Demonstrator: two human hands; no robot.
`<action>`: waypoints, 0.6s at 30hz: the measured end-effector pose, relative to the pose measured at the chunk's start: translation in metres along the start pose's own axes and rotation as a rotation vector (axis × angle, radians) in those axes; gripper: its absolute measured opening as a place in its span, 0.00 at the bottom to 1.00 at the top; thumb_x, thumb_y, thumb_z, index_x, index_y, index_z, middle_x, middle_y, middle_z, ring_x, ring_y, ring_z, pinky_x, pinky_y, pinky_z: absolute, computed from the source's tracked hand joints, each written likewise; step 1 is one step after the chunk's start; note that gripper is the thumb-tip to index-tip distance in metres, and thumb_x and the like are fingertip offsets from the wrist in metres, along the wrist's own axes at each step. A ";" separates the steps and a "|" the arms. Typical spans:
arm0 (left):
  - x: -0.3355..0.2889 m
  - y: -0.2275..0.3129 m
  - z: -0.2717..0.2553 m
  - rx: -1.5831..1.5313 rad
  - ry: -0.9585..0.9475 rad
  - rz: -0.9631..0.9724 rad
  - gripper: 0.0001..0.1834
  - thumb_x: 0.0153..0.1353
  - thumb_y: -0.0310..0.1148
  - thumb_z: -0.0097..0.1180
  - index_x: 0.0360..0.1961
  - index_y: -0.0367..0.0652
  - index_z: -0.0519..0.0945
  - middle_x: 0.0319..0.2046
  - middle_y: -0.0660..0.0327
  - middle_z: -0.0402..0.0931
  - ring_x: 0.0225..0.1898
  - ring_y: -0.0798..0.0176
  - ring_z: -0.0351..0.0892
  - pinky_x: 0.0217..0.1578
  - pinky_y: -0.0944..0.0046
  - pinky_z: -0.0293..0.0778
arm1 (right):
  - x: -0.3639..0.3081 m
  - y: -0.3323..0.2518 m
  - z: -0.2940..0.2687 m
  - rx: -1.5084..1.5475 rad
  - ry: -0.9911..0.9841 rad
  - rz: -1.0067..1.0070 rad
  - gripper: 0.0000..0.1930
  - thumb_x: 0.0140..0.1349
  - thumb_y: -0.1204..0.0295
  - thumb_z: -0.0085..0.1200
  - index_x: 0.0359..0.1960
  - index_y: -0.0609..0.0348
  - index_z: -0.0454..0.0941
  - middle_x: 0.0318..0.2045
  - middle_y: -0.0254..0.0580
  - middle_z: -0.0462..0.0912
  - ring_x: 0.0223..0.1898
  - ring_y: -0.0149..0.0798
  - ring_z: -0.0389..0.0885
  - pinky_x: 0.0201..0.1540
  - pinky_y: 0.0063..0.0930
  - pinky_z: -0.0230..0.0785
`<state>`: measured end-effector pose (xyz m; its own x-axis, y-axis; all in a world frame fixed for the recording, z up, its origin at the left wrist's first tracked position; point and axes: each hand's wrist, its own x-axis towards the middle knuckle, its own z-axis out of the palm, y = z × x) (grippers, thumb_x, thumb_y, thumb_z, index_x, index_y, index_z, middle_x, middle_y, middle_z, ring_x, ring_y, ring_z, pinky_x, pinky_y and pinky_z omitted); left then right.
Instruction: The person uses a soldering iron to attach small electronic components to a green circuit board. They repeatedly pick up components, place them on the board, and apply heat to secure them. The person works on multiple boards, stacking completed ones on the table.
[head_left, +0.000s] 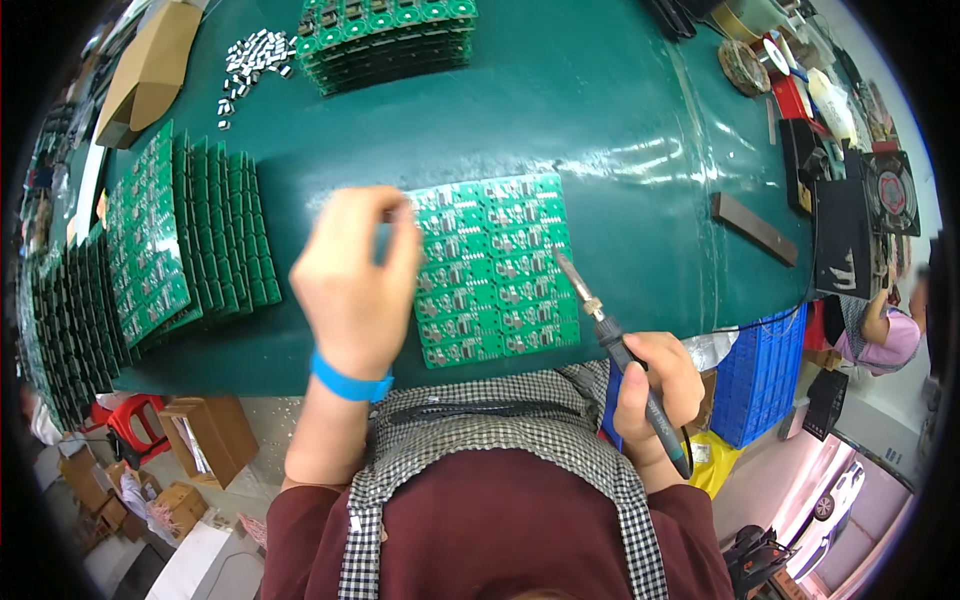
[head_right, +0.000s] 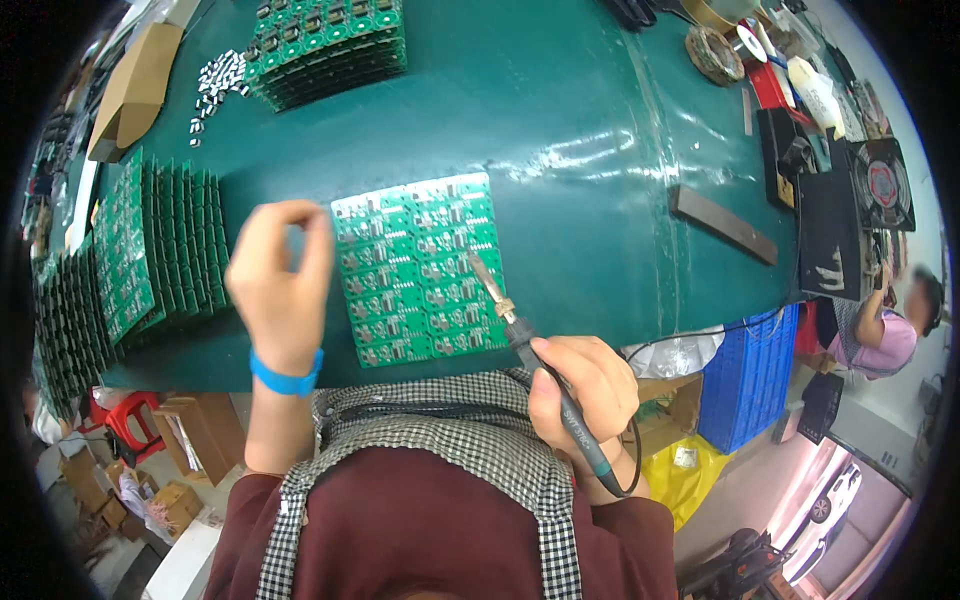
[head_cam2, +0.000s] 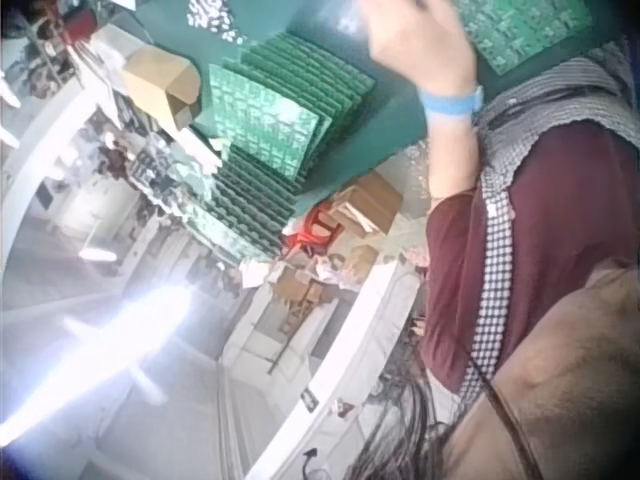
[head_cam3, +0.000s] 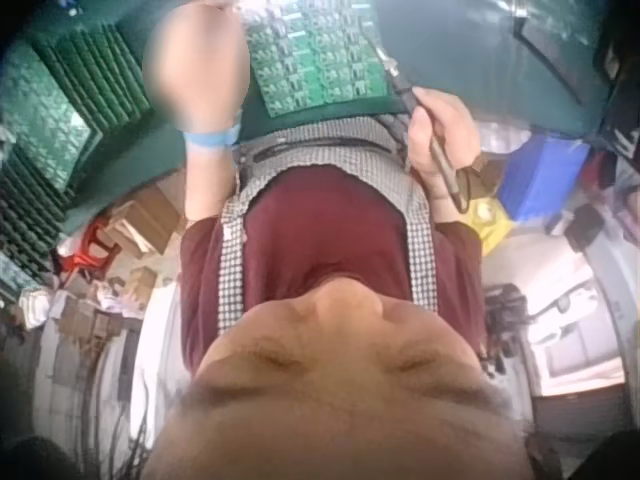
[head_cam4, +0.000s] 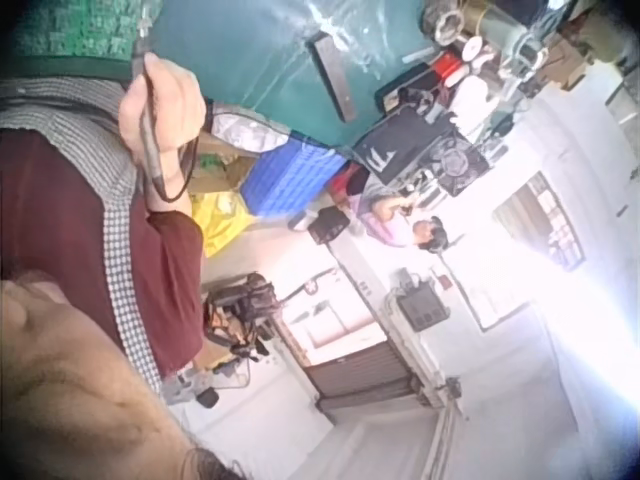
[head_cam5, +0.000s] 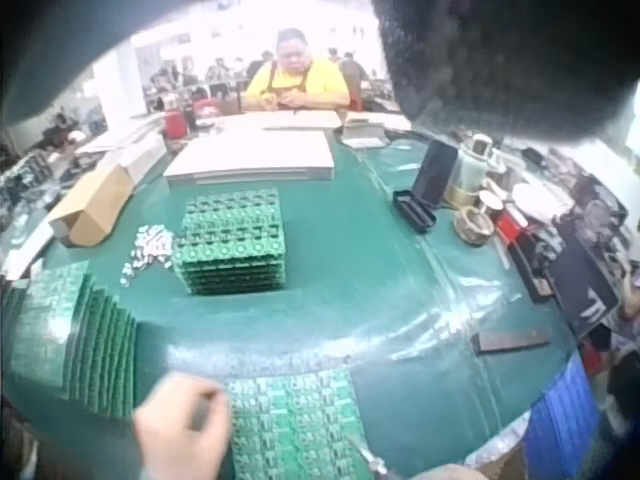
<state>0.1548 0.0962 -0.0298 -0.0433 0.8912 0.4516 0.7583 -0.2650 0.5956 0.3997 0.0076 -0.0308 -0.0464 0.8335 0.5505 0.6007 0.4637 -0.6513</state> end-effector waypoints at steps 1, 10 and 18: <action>-0.002 -0.002 0.010 -0.041 -0.029 -0.033 0.05 0.53 0.21 0.61 0.31 0.39 0.78 0.25 0.61 0.75 0.19 0.67 0.64 0.21 0.66 0.60 | 0.008 0.000 0.005 0.004 -0.026 -0.004 0.09 0.51 0.78 0.57 0.35 0.67 0.80 0.25 0.48 0.82 0.23 0.44 0.82 0.26 0.31 0.74; 0.003 -0.007 0.020 -0.122 -0.203 -0.172 0.07 0.52 0.22 0.60 0.29 0.41 0.74 0.29 0.57 0.79 0.26 0.50 0.79 0.26 0.56 0.73 | 0.055 0.011 0.052 0.061 -0.125 -0.020 0.08 0.50 0.80 0.60 0.34 0.65 0.82 0.25 0.44 0.83 0.22 0.40 0.82 0.25 0.28 0.74; 0.002 -0.013 0.024 -0.140 -0.197 -0.192 0.06 0.52 0.18 0.58 0.29 0.37 0.75 0.33 0.59 0.81 0.19 0.67 0.68 0.19 0.66 0.62 | 0.059 0.011 0.063 0.101 -0.167 0.004 0.08 0.51 0.78 0.62 0.35 0.64 0.82 0.26 0.44 0.83 0.22 0.39 0.82 0.24 0.27 0.73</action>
<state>0.1605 0.1103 -0.0523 -0.0399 0.9806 0.1921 0.6512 -0.1203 0.7493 0.3530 0.0814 -0.0383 -0.1808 0.8699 0.4588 0.5187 0.4807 -0.7070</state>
